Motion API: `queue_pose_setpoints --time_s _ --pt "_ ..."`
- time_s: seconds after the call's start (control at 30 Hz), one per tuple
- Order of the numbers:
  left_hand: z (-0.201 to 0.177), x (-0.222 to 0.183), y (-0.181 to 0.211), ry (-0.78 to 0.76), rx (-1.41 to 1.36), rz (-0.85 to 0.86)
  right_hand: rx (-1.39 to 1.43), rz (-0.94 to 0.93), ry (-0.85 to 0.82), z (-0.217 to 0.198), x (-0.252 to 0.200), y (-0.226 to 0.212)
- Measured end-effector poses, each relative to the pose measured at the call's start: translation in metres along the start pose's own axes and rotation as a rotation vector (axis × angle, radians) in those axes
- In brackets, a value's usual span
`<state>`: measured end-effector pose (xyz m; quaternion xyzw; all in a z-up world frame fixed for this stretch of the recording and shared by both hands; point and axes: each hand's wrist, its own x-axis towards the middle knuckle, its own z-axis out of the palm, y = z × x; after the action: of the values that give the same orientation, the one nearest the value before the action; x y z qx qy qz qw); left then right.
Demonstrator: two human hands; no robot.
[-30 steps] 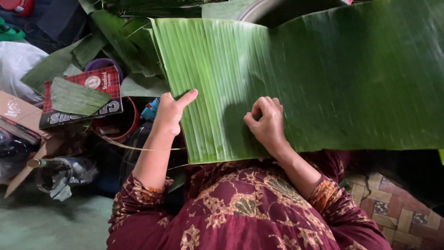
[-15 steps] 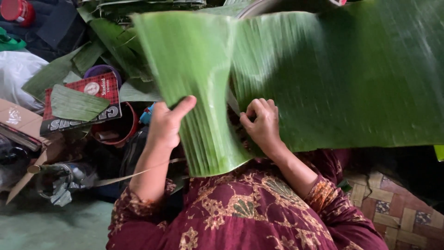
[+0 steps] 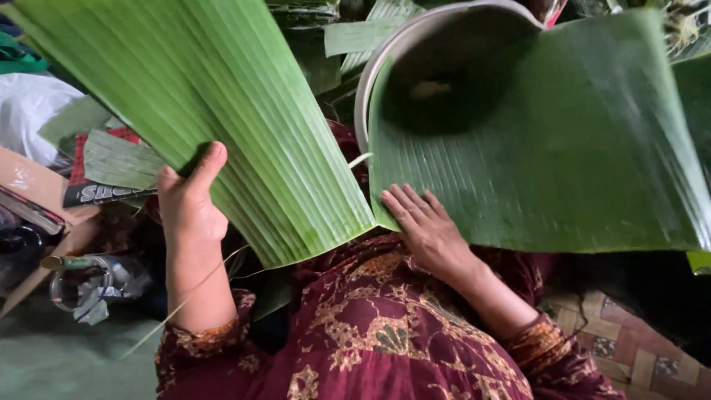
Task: Tearing large banana leaves into smaller strips and stacking them for food preparation.
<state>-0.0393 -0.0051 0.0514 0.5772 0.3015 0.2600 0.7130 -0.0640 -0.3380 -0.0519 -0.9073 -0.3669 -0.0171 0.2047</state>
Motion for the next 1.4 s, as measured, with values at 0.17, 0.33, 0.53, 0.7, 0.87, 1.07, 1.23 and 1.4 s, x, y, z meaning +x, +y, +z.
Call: queue_pose_setpoints --time_s 0.17,0.33,0.53,0.7,0.87,1.07,1.23,1.4 --pt "-0.006 -0.003 0.031 0.096 -0.061 0.028 0.041 -0.013 0.078 -0.003 0.003 -0.010" --pt "-0.072 0.042 0.050 -0.042 -0.388 0.287 -0.062 0.048 -0.135 -0.008 -0.008 -0.003" --pt "-0.015 0.010 0.008 -0.131 0.324 -0.106 0.687 0.263 0.438 -0.047 0.006 -0.039" --pt "0.029 -0.027 -0.028 -0.471 0.312 -0.187 0.673 0.087 0.340 -0.026 0.023 -0.056" --pt "0.051 -0.024 -0.034 -0.679 0.375 -0.192 0.373 -0.138 0.110 -0.004 0.040 -0.065" --pt "0.040 0.010 -0.062 -0.614 0.645 -0.110 0.217 -0.137 0.199 0.004 0.038 -0.055" --pt "0.046 0.019 -0.048 -0.554 0.653 -0.065 0.065 -0.130 0.193 0.003 0.014 -0.035" --pt "0.033 0.036 -0.061 -0.745 0.431 0.002 0.044 -0.177 0.146 -0.001 0.011 -0.031"
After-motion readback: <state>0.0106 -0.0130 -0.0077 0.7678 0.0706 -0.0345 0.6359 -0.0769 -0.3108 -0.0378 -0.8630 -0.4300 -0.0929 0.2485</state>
